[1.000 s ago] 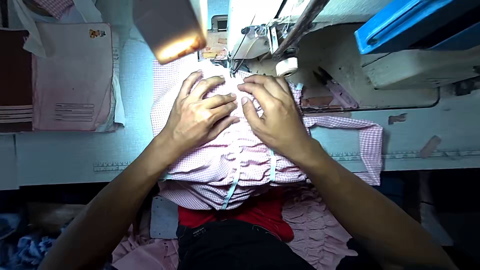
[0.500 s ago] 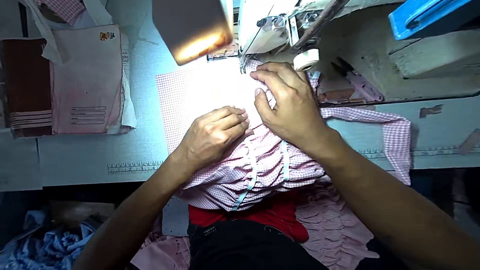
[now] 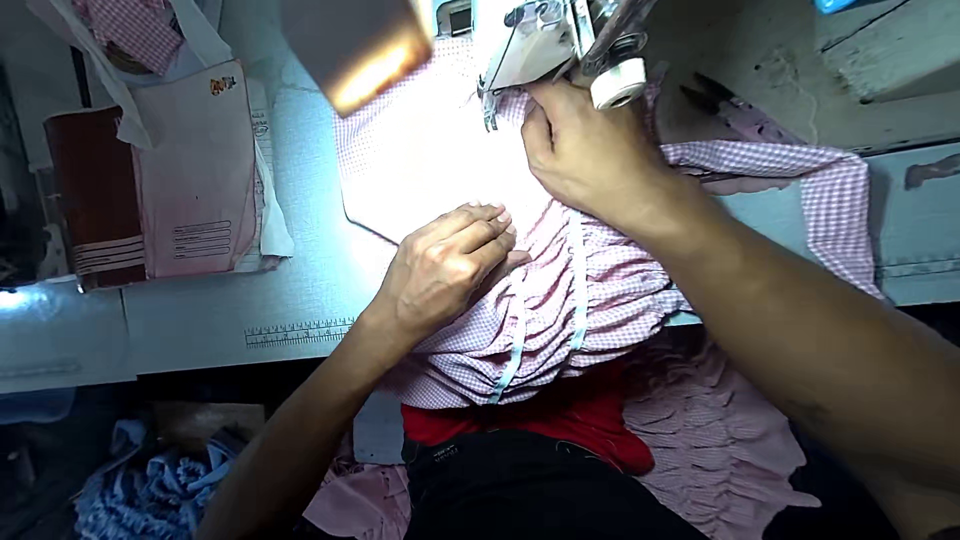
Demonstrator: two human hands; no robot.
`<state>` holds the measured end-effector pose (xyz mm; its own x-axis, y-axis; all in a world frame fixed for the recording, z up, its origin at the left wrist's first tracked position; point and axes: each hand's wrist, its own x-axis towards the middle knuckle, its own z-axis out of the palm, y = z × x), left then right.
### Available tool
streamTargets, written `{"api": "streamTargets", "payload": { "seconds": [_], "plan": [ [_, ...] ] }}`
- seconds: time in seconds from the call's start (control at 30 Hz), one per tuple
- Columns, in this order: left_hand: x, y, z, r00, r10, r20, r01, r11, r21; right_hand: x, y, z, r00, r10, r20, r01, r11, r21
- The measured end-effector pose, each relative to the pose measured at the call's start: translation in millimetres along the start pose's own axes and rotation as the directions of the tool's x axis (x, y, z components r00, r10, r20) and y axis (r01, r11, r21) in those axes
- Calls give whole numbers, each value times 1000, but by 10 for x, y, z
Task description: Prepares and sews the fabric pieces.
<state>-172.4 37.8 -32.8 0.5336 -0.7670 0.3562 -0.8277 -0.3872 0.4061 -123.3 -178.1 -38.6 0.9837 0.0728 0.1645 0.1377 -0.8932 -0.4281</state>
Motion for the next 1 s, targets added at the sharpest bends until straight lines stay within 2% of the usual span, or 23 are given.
{"api": "streamTargets", "payload": {
  "seconds": [0.1,0.17,0.23,0.3,0.5,0.83,1.0],
  "plan": [
    [9,12,-3,1000,-2,3,2,1000,-3,-58,-27,-15,997,-12,-82,9,1000,-29],
    [12,19,-20,1000,-6,14,7,1000,-24,-268,-144,-121,993,-76,-90,68,993,-92],
    [-9,35,-26,1000,-9,16,10,999,-37,-560,-254,-210,985,-171,-33,169,984,-53],
    [-32,48,-13,1000,-15,20,16,1000,-23,-725,-229,-214,979,-198,42,199,979,-40],
    [6,73,-12,1000,-11,10,11,1000,13,-601,-74,-139,982,-188,-30,183,976,-119],
    [-7,73,-8,1000,-13,15,12,1000,18,-477,-67,-174,986,-166,26,167,965,-204],
    [-28,61,-4,1000,-6,-3,6,1000,2,-650,-173,-234,958,-285,26,286,951,-121]
  ]
}}
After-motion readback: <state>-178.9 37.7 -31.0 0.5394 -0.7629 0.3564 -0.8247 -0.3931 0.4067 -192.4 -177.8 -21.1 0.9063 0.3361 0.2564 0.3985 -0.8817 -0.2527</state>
